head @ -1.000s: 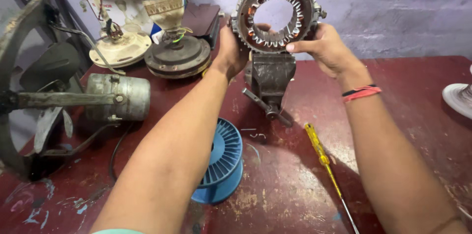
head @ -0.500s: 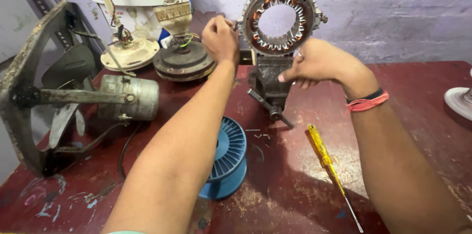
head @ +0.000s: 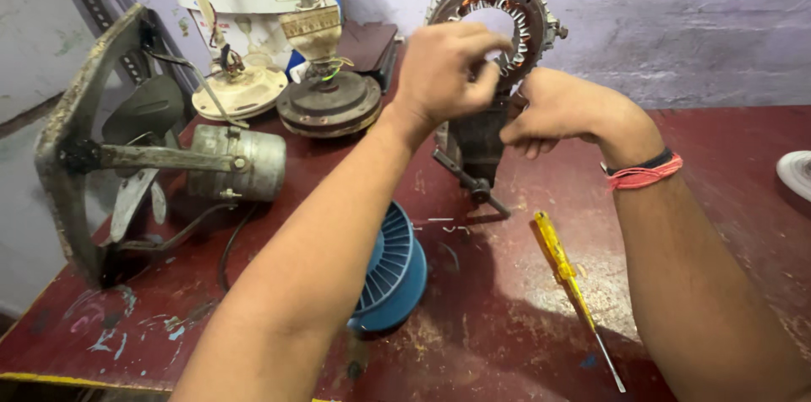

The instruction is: The person uses a screwdriver to adjust copper windings inside a motor stator held in a bench vise. They repeatedly probe and reposition the windings, occasionally rotating the stator to access different slots.

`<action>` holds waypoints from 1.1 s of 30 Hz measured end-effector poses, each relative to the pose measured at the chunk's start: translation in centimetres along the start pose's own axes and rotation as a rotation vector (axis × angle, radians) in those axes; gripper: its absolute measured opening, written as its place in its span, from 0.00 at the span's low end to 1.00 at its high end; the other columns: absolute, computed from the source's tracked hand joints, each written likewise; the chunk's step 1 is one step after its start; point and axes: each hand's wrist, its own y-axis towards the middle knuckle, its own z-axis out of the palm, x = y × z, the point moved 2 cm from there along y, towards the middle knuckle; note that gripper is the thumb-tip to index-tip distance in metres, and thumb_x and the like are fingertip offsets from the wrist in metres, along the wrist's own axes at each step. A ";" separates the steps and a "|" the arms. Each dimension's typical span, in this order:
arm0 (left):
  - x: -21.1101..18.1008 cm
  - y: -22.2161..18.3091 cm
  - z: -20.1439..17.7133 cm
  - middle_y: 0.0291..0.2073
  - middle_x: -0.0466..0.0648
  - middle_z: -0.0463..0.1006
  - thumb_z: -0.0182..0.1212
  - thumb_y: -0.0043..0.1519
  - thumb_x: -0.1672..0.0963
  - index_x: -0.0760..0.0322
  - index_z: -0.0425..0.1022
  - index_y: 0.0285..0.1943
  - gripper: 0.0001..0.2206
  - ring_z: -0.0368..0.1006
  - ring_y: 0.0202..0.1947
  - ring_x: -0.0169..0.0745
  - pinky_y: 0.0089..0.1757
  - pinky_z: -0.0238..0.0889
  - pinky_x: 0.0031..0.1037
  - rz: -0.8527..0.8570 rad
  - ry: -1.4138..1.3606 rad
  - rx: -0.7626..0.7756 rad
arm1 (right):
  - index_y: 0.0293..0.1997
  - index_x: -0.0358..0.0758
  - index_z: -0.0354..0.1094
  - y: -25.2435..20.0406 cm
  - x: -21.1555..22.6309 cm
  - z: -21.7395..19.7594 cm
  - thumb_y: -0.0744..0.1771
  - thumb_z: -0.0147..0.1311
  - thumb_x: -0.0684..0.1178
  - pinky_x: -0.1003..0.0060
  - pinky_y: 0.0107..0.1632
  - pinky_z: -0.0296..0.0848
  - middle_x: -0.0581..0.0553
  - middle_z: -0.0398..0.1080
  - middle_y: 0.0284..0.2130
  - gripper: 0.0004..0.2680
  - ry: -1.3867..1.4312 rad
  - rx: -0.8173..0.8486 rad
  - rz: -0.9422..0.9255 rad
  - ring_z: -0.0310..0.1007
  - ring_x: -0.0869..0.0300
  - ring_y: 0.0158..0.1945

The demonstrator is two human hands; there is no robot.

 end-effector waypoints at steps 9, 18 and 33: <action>0.3 -0.2 1.9 0.32 0.48 0.82 0.64 0.47 0.58 0.57 0.87 0.35 0.09 0.78 0.34 0.52 0.38 0.71 0.38 -0.037 0.034 0.402 | 0.29 0.25 0.75 -0.6 0.1 -0.9 0.62 0.61 0.41 0.63 0.31 0.79 0.36 0.79 0.23 0.06 0.045 -0.022 0.002 0.81 0.54 0.27; 0.8 -0.6 2.3 0.31 0.48 0.82 0.73 0.47 0.52 0.60 0.86 0.31 0.09 0.77 0.34 0.53 0.37 0.69 0.40 -0.037 0.051 0.443 | 0.32 0.28 0.76 -1.7 0.7 -2.6 0.61 0.60 0.40 0.64 0.32 0.76 0.38 0.76 0.24 0.04 0.042 -0.189 -0.130 0.77 0.57 0.27; 1.0 -0.5 2.5 0.31 0.50 0.83 0.70 0.52 0.55 0.60 0.86 0.32 0.06 0.78 0.37 0.53 0.40 0.69 0.40 -0.100 0.053 0.410 | 0.39 0.25 0.74 -4.1 0.2 -5.4 0.64 0.55 0.37 0.64 0.37 0.81 0.37 0.77 0.28 0.05 0.146 -0.243 -0.143 0.81 0.56 0.31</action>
